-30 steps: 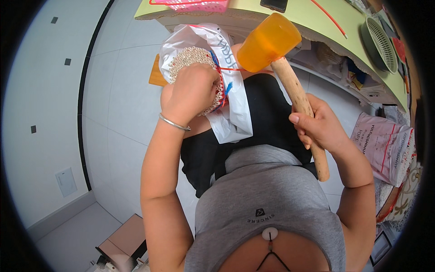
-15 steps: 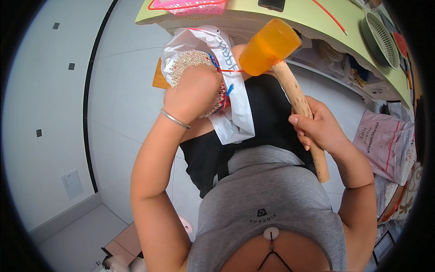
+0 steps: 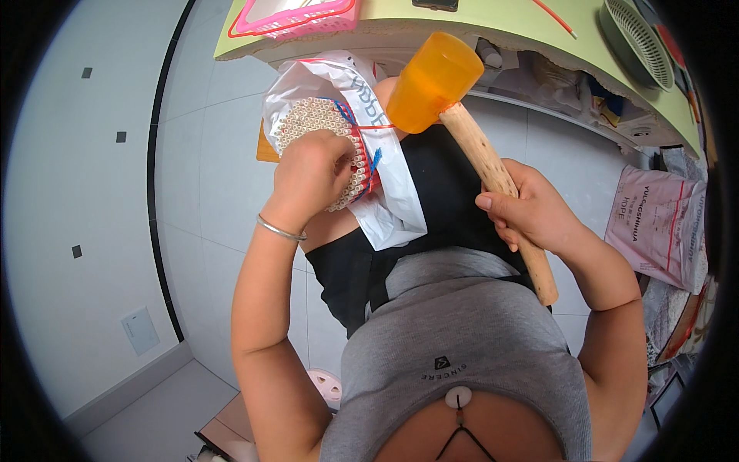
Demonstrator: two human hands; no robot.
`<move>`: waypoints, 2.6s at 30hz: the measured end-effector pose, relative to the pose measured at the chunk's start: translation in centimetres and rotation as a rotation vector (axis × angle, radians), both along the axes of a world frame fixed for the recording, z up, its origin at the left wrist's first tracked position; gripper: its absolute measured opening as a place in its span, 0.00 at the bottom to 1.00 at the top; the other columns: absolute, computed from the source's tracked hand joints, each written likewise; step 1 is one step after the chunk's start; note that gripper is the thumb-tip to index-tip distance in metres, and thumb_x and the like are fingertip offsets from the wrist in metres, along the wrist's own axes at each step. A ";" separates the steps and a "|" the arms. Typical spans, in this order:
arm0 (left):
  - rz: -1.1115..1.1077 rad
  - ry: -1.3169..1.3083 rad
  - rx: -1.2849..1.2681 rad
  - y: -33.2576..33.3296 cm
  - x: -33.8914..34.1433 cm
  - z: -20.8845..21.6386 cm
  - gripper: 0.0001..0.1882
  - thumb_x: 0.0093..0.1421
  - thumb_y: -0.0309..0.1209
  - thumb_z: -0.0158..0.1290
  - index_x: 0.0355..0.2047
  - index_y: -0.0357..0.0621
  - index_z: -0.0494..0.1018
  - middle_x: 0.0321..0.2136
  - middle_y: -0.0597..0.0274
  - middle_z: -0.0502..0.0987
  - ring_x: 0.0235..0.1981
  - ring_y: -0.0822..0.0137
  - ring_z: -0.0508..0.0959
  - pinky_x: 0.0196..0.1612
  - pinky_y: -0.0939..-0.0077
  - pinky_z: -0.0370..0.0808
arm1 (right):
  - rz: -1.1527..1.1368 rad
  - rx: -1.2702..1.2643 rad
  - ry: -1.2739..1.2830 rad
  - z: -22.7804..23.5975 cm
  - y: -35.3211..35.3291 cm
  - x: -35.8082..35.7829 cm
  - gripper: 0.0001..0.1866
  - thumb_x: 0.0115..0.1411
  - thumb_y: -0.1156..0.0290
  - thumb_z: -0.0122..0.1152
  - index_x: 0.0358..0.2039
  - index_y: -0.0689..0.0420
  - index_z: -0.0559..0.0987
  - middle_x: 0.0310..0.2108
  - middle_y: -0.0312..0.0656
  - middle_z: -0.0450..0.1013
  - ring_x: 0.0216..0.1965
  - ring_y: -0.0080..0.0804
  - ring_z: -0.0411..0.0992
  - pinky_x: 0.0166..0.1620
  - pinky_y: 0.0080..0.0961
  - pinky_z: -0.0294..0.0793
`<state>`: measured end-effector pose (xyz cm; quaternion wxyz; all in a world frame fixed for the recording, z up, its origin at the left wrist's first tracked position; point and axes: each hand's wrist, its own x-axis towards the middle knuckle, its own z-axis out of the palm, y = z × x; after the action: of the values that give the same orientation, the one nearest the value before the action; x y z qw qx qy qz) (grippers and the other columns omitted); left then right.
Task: The person inserts small white beads into a flexible red mesh grid by hand and taps them into place using a yellow mallet.
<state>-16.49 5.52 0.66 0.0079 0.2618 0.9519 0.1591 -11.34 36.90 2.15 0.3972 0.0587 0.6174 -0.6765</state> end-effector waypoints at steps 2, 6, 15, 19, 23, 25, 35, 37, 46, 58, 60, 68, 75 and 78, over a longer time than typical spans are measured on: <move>-0.003 -0.008 -0.030 -0.2 -0.4 0.0 0.05 0.46 0.22 0.59 0.25 0.41 0.75 0.24 0.55 0.74 0.30 0.52 0.76 0.33 0.61 0.74 | 0.005 0.021 0.020 -0.2 -0.1 -0.1 0.13 0.62 0.67 0.60 0.35 0.60 0.66 0.17 0.34 0.66 0.12 0.17 0.64 0.15 0.18 0.67; -0.033 0.010 -0.135 0.5 -0.8 0.5 0.05 0.45 0.22 0.58 0.25 0.41 0.76 0.24 0.56 0.75 0.29 0.52 0.77 0.33 0.62 0.74 | 0.045 0.037 0.030 -1.1 -0.3 -0.9 0.13 0.62 0.67 0.60 0.35 0.60 0.66 0.18 0.33 0.66 0.12 0.17 0.64 0.16 0.18 0.67; -0.151 0.117 -0.182 0.8 -1.6 0.3 0.06 0.41 0.23 0.58 0.23 0.40 0.74 0.23 0.55 0.73 0.27 0.52 0.76 0.32 0.62 0.75 | 0.095 -0.326 -0.198 -6.6 -2.5 -3.7 0.14 0.62 0.66 0.61 0.34 0.54 0.64 0.17 0.31 0.65 0.11 0.16 0.62 0.13 0.16 0.65; -0.242 0.068 -0.129 0.1 -2.0 0.6 0.07 0.41 0.22 0.59 0.23 0.40 0.74 0.23 0.55 0.73 0.28 0.52 0.76 0.32 0.62 0.75 | 0.042 -0.414 -0.247 -8.7 -3.5 -4.0 0.13 0.62 0.67 0.60 0.34 0.53 0.63 0.16 0.30 0.64 0.10 0.15 0.61 0.12 0.15 0.64; -0.214 0.009 -0.016 -0.8 -1.7 0.9 0.07 0.43 0.22 0.60 0.24 0.41 0.74 0.24 0.55 0.74 0.27 0.53 0.76 0.32 0.62 0.75 | 0.041 -0.425 -0.254 -9.2 -3.7 -3.9 0.12 0.63 0.68 0.59 0.34 0.52 0.63 0.16 0.30 0.64 0.10 0.15 0.60 0.12 0.15 0.64; -0.185 -0.011 -0.023 -0.6 -1.4 0.8 0.07 0.44 0.21 0.60 0.25 0.41 0.74 0.24 0.56 0.74 0.27 0.53 0.76 0.32 0.62 0.75 | 0.049 -0.394 -0.232 -9.4 -3.6 -4.0 0.12 0.63 0.68 0.59 0.34 0.52 0.63 0.16 0.30 0.64 0.10 0.15 0.60 0.12 0.15 0.64; -0.069 -0.096 -0.015 -0.3 -1.5 0.5 0.05 0.46 0.21 0.58 0.25 0.38 0.74 0.25 0.54 0.75 0.28 0.52 0.77 0.33 0.62 0.74 | 0.057 -0.411 -0.237 -9.7 -3.5 -4.0 0.12 0.63 0.68 0.59 0.34 0.52 0.63 0.16 0.30 0.64 0.10 0.17 0.60 0.12 0.17 0.63; -0.062 -0.086 -0.027 -0.1 -1.4 0.4 0.05 0.47 0.21 0.58 0.25 0.37 0.74 0.24 0.53 0.74 0.28 0.51 0.76 0.33 0.61 0.74 | 0.058 -0.417 -0.234 -9.9 -3.5 -4.0 0.12 0.62 0.68 0.59 0.34 0.52 0.63 0.16 0.30 0.64 0.10 0.17 0.60 0.12 0.17 0.63; -0.158 -0.037 -0.071 0.3 -1.7 0.7 0.06 0.44 0.21 0.58 0.24 0.39 0.74 0.24 0.54 0.73 0.27 0.51 0.76 0.32 0.61 0.73 | 0.063 -0.408 -0.247 -9.8 -3.4 -4.0 0.13 0.62 0.67 0.60 0.34 0.53 0.63 0.16 0.31 0.64 0.10 0.17 0.60 0.12 0.17 0.63; -0.325 -0.001 -0.101 0.5 -3.3 0.6 0.07 0.43 0.24 0.59 0.25 0.40 0.73 0.25 0.56 0.73 0.32 0.53 0.75 0.36 0.61 0.72 | 0.019 -0.373 -0.237 -9.9 -3.5 -3.8 0.13 0.61 0.68 0.61 0.34 0.53 0.64 0.17 0.31 0.64 0.10 0.16 0.60 0.12 0.17 0.63; -0.334 0.001 -0.100 0.5 -3.3 0.4 0.07 0.43 0.24 0.59 0.25 0.41 0.73 0.25 0.56 0.72 0.32 0.53 0.75 0.36 0.61 0.72 | 0.017 -0.393 -0.255 -10.1 -3.6 -3.8 0.13 0.61 0.67 0.61 0.34 0.53 0.64 0.17 0.31 0.64 0.10 0.17 0.60 0.12 0.17 0.63; -0.224 0.106 0.156 -1.2 -1.1 1.8 0.09 0.44 0.21 0.60 0.28 0.38 0.74 0.26 0.57 0.75 0.30 0.58 0.76 0.35 0.68 0.74 | 0.022 -0.397 -0.230 -9.8 -3.4 -3.8 0.11 0.61 0.67 0.61 0.35 0.54 0.66 0.17 0.31 0.64 0.11 0.17 0.61 0.12 0.17 0.63; 0.027 -0.006 0.349 -1.8 1.5 3.2 0.08 0.46 0.19 0.57 0.29 0.36 0.74 0.26 0.59 0.76 0.28 0.66 0.76 0.36 0.75 0.74 | 0.056 -0.404 -0.214 -9.8 -3.1 -3.9 0.11 0.62 0.66 0.60 0.34 0.54 0.67 0.17 0.31 0.64 0.11 0.16 0.60 0.13 0.16 0.64; 0.018 0.031 0.330 -1.9 1.4 2.7 0.07 0.46 0.19 0.57 0.28 0.36 0.74 0.29 0.58 0.79 0.31 0.66 0.78 0.39 0.76 0.75 | 0.029 -0.373 -0.187 -9.5 -3.4 -3.7 0.10 0.62 0.66 0.59 0.34 0.55 0.68 0.16 0.30 0.64 0.10 0.15 0.59 0.12 0.15 0.61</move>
<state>-15.12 3.62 3.33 -0.0516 0.2533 0.9151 0.3094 -15.08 33.46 -7.35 0.4663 0.0377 0.4428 -0.7649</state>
